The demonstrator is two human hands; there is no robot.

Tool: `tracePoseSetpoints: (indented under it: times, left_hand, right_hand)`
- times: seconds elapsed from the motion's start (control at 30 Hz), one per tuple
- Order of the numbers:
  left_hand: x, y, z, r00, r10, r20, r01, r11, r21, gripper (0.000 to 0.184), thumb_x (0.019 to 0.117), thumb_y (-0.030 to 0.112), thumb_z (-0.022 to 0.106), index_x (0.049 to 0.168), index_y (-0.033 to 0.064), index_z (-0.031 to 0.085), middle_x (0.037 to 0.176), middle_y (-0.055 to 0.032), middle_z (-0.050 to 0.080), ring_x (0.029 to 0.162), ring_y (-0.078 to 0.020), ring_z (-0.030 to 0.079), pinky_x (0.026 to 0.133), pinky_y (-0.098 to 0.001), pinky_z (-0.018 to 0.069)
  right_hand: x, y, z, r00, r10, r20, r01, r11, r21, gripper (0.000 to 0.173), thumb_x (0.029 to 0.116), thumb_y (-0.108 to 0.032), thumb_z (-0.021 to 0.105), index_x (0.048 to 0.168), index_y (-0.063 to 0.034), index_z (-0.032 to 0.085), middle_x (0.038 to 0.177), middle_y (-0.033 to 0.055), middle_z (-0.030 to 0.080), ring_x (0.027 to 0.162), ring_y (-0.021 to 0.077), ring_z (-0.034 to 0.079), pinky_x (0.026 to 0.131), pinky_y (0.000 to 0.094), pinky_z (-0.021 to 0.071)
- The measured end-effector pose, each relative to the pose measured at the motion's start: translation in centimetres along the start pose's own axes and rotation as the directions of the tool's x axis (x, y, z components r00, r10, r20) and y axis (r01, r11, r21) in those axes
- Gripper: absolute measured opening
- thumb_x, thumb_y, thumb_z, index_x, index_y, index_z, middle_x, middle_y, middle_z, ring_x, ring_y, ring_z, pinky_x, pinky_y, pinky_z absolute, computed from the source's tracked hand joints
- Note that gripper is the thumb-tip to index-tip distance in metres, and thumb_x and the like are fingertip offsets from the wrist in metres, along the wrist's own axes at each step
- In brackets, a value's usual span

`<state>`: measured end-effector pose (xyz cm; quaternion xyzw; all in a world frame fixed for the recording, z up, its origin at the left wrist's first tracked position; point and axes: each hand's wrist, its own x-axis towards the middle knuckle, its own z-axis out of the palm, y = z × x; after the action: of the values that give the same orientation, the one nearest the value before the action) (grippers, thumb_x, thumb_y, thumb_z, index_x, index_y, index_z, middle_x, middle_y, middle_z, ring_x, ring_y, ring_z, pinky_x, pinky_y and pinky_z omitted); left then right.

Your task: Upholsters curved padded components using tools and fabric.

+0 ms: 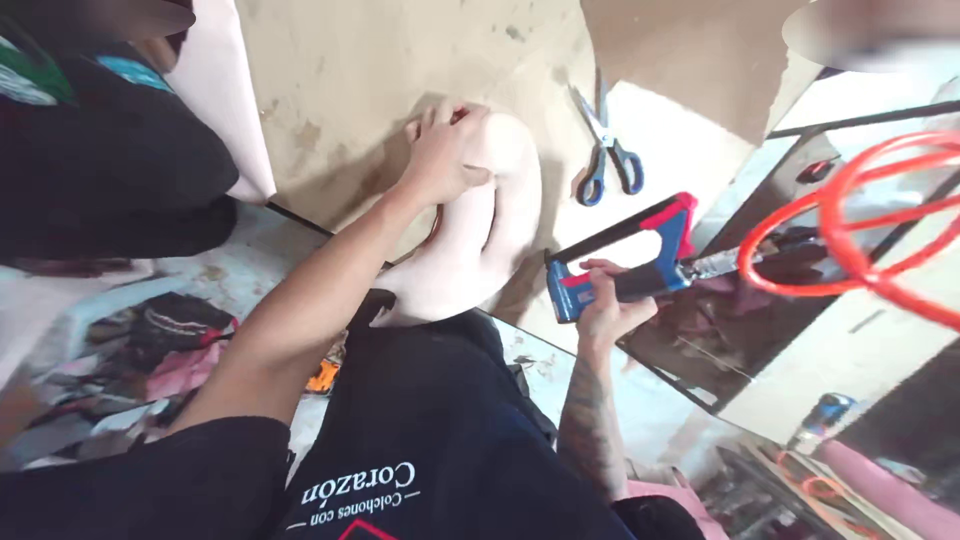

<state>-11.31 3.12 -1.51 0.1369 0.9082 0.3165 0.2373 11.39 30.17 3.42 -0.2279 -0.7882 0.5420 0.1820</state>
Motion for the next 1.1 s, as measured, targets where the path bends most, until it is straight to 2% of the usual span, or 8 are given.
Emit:
tracePoseSetpoints:
  times: [0.17,0.33,0.4,0.6,0.7,0.8,0.97,1.1]
  left_hand:
    - [-0.5,2.9,1.4,0.984,-0.108,-0.141,0.109,0.994,-0.003,0.098,0.0668,0.054,0.089,0.152,0.0299,0.047,0.155,-0.0149,0.041,0.142,-0.0421,0.037,0.107,-0.0722,0.0336]
    - [-2.9,4.0,3.5,0.929,0.293,-0.226,-0.215,0.925,0.314,0.025,0.1007,0.036,0.063,0.12,0.0225,0.074,0.128,-0.0037,0.067,0.123,-0.0252,0.058,0.109,-0.0545,0.0386]
    - [-3.4,4.3,4.3,0.926,0.306,-0.222,-0.218,0.912,0.347,0.024,0.1037,0.032,0.059,0.117,0.0221,0.076,0.122,-0.0009,0.07,0.119,-0.0215,0.061,0.109,-0.0512,0.0404]
    - [-3.0,5.0,4.7,0.965,0.242,-0.098,-0.183,0.895,0.406,0.021,0.1036,0.028,0.054,0.113,0.0198,0.072,0.124,-0.0044,0.063,0.125,-0.0274,0.054,0.107,-0.0581,0.039]
    - [-3.5,4.0,3.6,0.96,0.165,-0.227,-0.152,0.986,0.073,0.026,0.1048,0.017,0.047,0.117,0.0059,0.068,0.12,-0.0104,0.067,0.118,-0.0212,0.062,0.107,-0.0457,0.0486]
    - [-4.4,4.3,1.9,0.864,-0.203,-0.461,-0.083,0.845,-0.528,0.037,0.11,0.023,0.04,0.12,-0.0045,0.062,0.116,-0.0159,0.067,0.109,-0.0185,0.063,0.098,-0.037,0.0521]
    - [-1.8,2.2,0.5,0.971,0.052,-0.233,-0.032,0.996,0.089,0.077,0.0831,0.059,0.077,0.148,0.0264,0.053,0.149,-0.0002,0.055,0.14,-0.0195,0.049,0.117,-0.0507,0.0415]
    - [0.9,0.9,1.7,0.978,0.144,-0.148,-0.142,0.99,0.028,0.082,0.0679,0.055,0.088,0.142,0.0363,0.058,0.155,0.007,0.048,0.146,-0.0196,0.04,0.118,-0.0637,0.03]
  right_hand:
    - [0.5,1.2,-1.9,1.0,-0.014,-0.001,0.014,0.994,0.106,0.015,0.09,-0.003,0.07,0.101,0.0065,0.065,0.095,0.0162,0.076,0.085,0.0291,0.076,0.074,0.0454,0.065]
    - [4.6,4.2,-4.8,0.98,0.194,0.054,-0.196,0.98,0.034,0.023,0.0865,-0.021,0.078,0.101,-0.0038,0.07,0.084,0.0039,0.075,0.067,0.0159,0.071,0.063,0.0376,0.0625]
    - [5.2,5.2,-5.4,0.967,0.246,0.066,-0.251,0.965,0.079,0.023,0.086,-0.022,0.077,0.099,-0.0045,0.07,0.08,0.0037,0.073,0.064,0.0161,0.07,0.061,0.0381,0.062]
    - [1.1,4.2,-4.1,0.983,0.006,-0.181,0.016,0.993,0.118,0.028,0.0919,-0.017,0.074,0.107,0.0033,0.063,0.089,0.0056,0.075,0.069,0.0148,0.072,0.061,0.036,0.0641]
    - [-1.3,5.0,-3.0,0.969,-0.147,-0.197,0.176,0.975,0.139,0.042,0.0893,-0.014,0.08,0.118,0.0087,0.058,0.103,0.0119,0.074,0.092,0.0195,0.074,0.084,0.0402,0.0645]
    - [-2.5,6.1,-3.4,0.992,-0.128,0.008,0.125,0.981,0.146,0.072,0.0788,-0.019,0.09,0.133,0.0075,0.051,0.124,0.0134,0.068,0.116,0.0192,0.066,0.104,0.0387,0.0559]
    - [-3.7,5.4,-2.2,0.997,-0.045,0.057,0.031,0.973,0.228,0.065,0.08,-0.011,0.087,0.13,0.0058,0.05,0.117,0.0128,0.07,0.109,0.0213,0.07,0.096,0.041,0.0617]
    - [-4.2,4.1,0.2,0.984,-0.163,0.07,0.156,0.983,0.091,0.053,0.0867,-0.009,0.079,0.129,0.0094,0.053,0.12,0.0152,0.07,0.113,0.0213,0.069,0.1,0.0404,0.059]
